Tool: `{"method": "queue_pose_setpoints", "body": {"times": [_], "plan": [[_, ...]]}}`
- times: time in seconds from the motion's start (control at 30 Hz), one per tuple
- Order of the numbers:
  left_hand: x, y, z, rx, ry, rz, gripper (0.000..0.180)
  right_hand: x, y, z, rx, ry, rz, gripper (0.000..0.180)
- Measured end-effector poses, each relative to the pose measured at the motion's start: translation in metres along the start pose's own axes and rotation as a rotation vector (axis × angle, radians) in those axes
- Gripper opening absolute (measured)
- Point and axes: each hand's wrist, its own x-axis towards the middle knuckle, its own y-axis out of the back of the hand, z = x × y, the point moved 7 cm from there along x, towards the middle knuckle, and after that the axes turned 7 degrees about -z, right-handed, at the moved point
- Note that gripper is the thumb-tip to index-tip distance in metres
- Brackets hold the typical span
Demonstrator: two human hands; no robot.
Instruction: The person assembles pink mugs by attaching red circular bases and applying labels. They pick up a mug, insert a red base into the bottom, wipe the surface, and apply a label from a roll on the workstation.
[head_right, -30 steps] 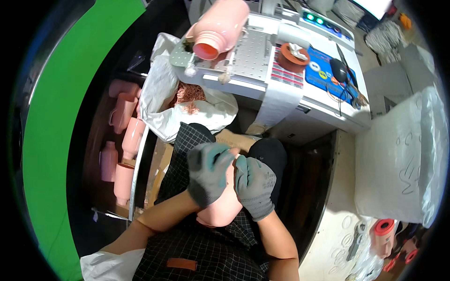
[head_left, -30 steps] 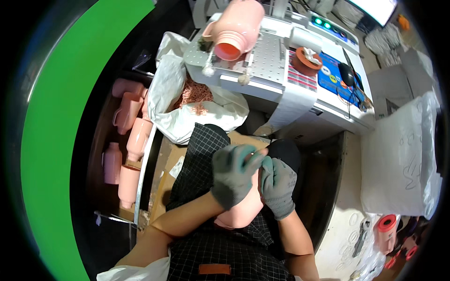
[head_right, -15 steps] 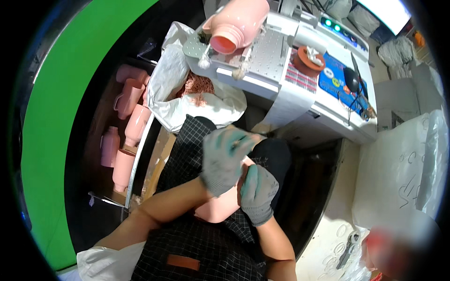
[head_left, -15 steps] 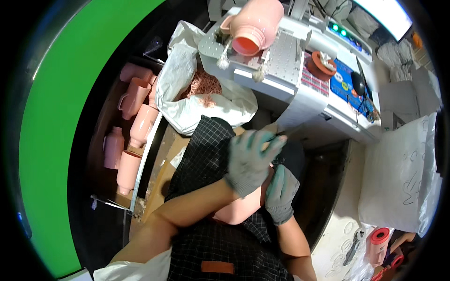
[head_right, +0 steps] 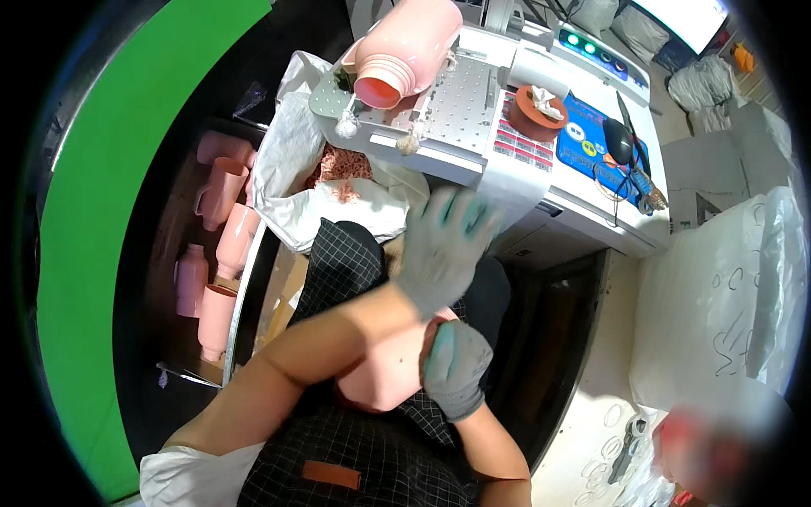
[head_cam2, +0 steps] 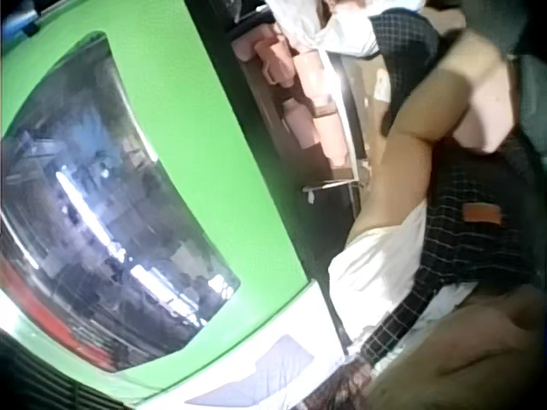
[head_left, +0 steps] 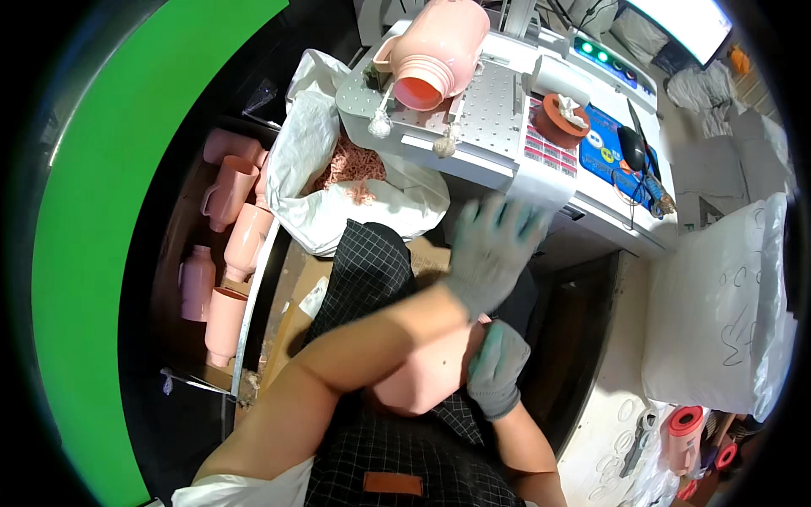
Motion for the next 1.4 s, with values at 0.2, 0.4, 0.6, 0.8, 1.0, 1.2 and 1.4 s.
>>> {"method": "queue_pose_setpoints", "body": {"times": [0.2,0.4,0.6,0.8,1.0,1.2,1.4], "plan": [[-0.002,0.061,-0.084,-0.306,-0.092,0.070,0.027,-0.023,0.020,0.019,0.057,-0.123,0.044,0.031],[-0.143,-0.043,-0.123,-1.423,0.502,-0.533,0.044,-0.002,0.059,0.038,0.445,-0.107,0.359,0.012],[-0.096,-0.017,-0.109,-0.989,0.233,-0.642,0.044,-0.117,0.152,0.040,0.149,-0.698,0.465,0.037],[-0.142,0.033,-0.071,-0.891,0.517,-0.848,0.054,-0.386,0.319,-0.063,-0.958,-1.138,0.859,0.028],[-0.187,0.005,-0.090,-1.166,0.618,-0.756,0.041,-0.575,0.406,-0.170,-1.069,-2.234,-0.233,0.061],[-0.158,0.016,-0.030,-0.860,0.257,-0.803,0.036,-0.690,0.373,-0.265,-1.624,-2.066,-0.474,0.019],[-0.152,0.049,-0.039,-1.050,0.216,-0.764,0.042,-0.484,0.432,-0.174,-1.491,-1.712,0.133,0.038]]}}
